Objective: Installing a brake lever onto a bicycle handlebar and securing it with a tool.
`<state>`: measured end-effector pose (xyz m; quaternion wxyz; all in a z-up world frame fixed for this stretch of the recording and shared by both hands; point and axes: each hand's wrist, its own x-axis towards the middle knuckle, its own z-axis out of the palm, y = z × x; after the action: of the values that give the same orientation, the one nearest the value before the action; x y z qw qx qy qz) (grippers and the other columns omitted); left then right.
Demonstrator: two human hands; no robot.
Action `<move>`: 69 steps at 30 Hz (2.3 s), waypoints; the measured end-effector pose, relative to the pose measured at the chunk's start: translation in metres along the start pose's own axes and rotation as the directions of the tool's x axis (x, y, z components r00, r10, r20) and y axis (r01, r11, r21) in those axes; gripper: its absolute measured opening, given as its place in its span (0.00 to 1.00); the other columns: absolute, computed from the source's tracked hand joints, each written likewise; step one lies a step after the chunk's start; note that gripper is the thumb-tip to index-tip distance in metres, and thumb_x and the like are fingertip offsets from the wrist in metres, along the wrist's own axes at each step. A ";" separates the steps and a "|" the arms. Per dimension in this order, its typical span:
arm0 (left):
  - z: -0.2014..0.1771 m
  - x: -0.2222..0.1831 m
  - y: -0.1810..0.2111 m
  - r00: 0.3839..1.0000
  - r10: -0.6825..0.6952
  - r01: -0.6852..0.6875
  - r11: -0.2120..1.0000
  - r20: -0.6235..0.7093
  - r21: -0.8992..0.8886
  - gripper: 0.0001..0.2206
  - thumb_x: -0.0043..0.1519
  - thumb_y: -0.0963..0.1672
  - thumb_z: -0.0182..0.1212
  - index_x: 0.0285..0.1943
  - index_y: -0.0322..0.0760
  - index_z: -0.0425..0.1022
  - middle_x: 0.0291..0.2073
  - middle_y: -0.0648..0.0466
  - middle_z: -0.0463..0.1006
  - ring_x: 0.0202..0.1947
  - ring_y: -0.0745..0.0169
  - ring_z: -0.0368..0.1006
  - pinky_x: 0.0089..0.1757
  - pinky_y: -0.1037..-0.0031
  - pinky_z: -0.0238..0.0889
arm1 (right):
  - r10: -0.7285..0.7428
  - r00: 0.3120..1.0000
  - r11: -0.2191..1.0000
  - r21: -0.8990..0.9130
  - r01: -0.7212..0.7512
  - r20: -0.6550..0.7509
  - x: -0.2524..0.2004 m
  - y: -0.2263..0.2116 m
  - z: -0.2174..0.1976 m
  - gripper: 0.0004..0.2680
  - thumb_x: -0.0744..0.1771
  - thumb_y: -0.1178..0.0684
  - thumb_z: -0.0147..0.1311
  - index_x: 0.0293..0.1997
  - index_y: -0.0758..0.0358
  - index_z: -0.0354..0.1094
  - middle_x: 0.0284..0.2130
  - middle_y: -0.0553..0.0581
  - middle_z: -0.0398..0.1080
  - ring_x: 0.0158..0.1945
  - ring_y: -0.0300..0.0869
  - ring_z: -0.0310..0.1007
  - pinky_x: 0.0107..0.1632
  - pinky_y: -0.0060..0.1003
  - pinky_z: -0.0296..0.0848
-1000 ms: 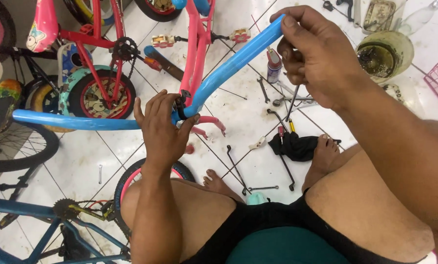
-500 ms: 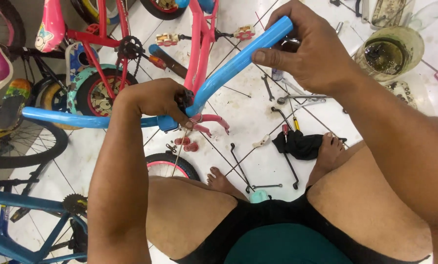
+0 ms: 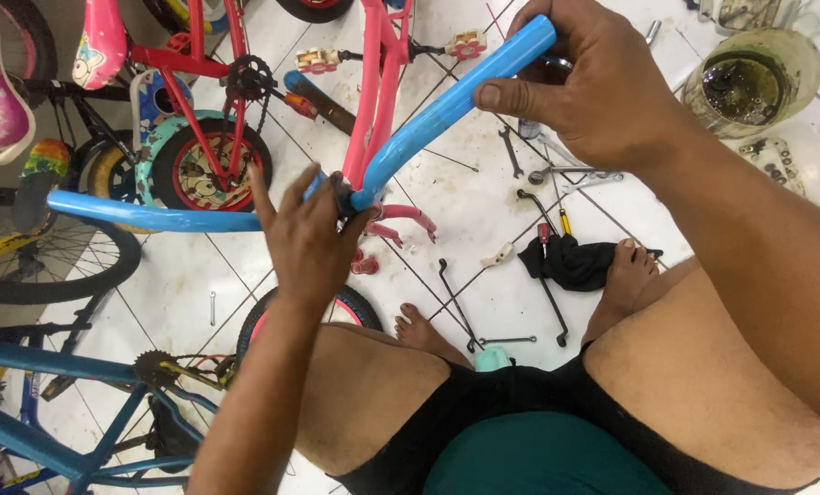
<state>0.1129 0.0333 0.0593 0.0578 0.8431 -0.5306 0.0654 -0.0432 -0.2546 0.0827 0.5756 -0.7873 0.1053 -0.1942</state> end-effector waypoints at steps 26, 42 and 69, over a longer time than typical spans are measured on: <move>0.062 -0.043 0.037 0.740 -0.491 0.198 -0.493 0.459 -0.847 0.14 0.67 0.47 0.59 0.57 0.35 0.77 0.46 0.41 0.83 0.41 0.54 0.83 0.47 0.67 0.75 | 0.603 0.717 0.781 -0.442 -0.441 0.351 -0.045 0.160 0.099 0.09 0.69 0.49 0.52 0.49 0.62 0.73 0.29 0.58 0.76 0.35 0.50 0.77 0.42 0.47 0.72; 0.049 -0.028 0.040 0.755 -0.536 0.275 -0.265 0.379 -0.924 0.11 0.67 0.44 0.60 0.50 0.29 0.77 0.45 0.36 0.82 0.40 0.48 0.83 0.38 0.73 0.71 | 0.705 0.709 0.655 -0.365 -0.662 -0.021 -0.142 0.317 0.157 0.13 0.71 0.44 0.50 0.50 0.67 0.68 0.51 0.68 0.67 0.61 0.63 0.66 0.61 0.57 0.69; 0.064 -0.043 0.070 0.645 -0.635 0.192 -0.404 0.425 -0.894 0.15 0.63 0.42 0.62 0.58 0.31 0.72 0.38 0.45 0.82 0.33 0.58 0.80 0.40 0.73 0.72 | 0.762 0.602 0.246 -0.751 -0.612 -0.241 -0.109 0.346 0.050 0.15 0.70 0.44 0.43 0.62 0.54 0.68 0.51 0.70 0.76 0.60 0.65 0.72 0.58 0.59 0.69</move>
<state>0.0346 0.0305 -0.0088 0.7590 0.5991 0.0139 -0.2544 -0.1002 -0.2783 -0.2781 0.2069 -0.8361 0.4611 0.2132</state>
